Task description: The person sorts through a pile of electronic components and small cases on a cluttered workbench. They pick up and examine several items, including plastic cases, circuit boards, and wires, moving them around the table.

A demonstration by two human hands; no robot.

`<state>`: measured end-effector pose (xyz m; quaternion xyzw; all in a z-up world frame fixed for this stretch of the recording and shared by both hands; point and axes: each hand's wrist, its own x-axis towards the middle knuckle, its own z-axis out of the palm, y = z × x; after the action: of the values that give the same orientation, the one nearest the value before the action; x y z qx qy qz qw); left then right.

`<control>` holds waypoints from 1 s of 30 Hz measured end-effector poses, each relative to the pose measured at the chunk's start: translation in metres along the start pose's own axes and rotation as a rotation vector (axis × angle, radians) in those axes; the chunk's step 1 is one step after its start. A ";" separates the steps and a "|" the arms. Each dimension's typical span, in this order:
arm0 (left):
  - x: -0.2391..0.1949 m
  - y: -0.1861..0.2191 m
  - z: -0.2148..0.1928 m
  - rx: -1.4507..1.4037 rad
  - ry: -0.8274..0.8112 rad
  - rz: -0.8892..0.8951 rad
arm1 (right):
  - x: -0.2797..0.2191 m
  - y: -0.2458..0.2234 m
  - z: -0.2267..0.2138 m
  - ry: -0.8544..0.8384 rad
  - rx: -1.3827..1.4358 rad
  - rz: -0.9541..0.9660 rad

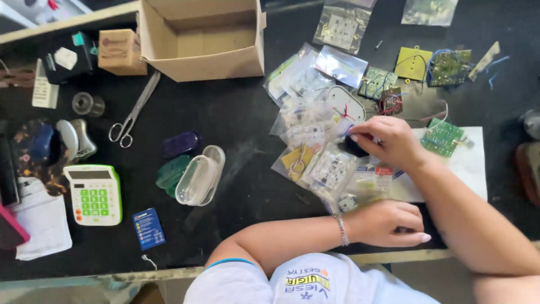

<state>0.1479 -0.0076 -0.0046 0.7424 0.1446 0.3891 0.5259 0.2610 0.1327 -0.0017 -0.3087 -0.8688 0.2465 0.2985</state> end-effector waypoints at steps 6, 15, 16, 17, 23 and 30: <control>0.008 -0.002 -0.015 -0.172 0.004 -0.124 | 0.010 0.007 -0.002 -0.002 0.034 -0.048; 0.007 -0.011 -0.016 -0.239 -0.057 -0.244 | 0.002 0.027 -0.005 -0.052 0.062 -0.020; 0.007 -0.009 -0.017 -0.266 -0.072 -0.278 | 0.001 0.025 -0.006 -0.056 0.052 -0.027; 0.010 -0.010 -0.021 -0.280 -0.093 -0.303 | 0.003 0.026 -0.009 -0.051 0.033 -0.043; 0.010 -0.016 -0.016 -0.215 -0.078 -0.312 | -0.010 0.031 -0.005 0.003 -0.004 -0.114; 0.013 0.005 -0.011 -0.071 -0.057 -0.210 | -0.025 0.025 -0.002 0.011 -0.150 -0.118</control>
<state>0.1473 0.0060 0.0071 0.7149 0.1929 0.3155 0.5935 0.2874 0.1328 -0.0249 -0.2798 -0.8998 0.1612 0.2933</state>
